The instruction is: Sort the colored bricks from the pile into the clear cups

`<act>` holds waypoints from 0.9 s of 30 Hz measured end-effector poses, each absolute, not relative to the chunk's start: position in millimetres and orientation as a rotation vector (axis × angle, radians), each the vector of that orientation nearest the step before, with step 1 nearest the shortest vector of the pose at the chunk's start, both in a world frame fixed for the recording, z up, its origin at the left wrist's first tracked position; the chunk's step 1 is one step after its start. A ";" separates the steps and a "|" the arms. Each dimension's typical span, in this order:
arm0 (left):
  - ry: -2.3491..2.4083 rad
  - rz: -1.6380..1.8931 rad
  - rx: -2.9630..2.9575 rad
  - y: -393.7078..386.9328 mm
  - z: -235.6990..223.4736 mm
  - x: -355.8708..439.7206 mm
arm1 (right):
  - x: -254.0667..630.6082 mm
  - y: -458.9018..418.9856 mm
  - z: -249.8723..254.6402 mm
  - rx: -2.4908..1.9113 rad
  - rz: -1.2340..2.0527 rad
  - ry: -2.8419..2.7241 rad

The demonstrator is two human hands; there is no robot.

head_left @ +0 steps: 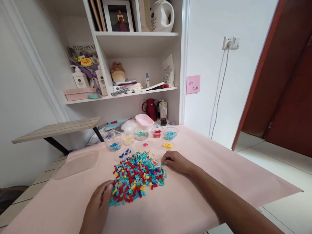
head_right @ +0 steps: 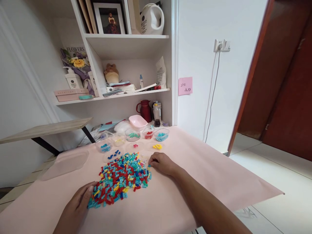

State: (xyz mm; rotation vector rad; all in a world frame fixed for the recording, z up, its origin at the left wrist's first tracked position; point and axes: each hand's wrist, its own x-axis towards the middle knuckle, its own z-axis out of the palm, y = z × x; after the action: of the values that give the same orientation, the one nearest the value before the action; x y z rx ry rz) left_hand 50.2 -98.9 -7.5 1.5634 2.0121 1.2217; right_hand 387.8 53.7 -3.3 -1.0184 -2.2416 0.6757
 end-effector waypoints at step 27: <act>2.063 1.290 1.660 -92.2 -14.6 47.5 | 390.4 44.7 3.9 -0.990 0.687 -2.296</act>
State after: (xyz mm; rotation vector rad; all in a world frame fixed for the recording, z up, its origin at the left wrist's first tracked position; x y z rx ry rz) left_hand 47.5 -92.2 -14.6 1.6596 2.0626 1.2902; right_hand 390.4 44.7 3.9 -0.9896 -2.2958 0.6874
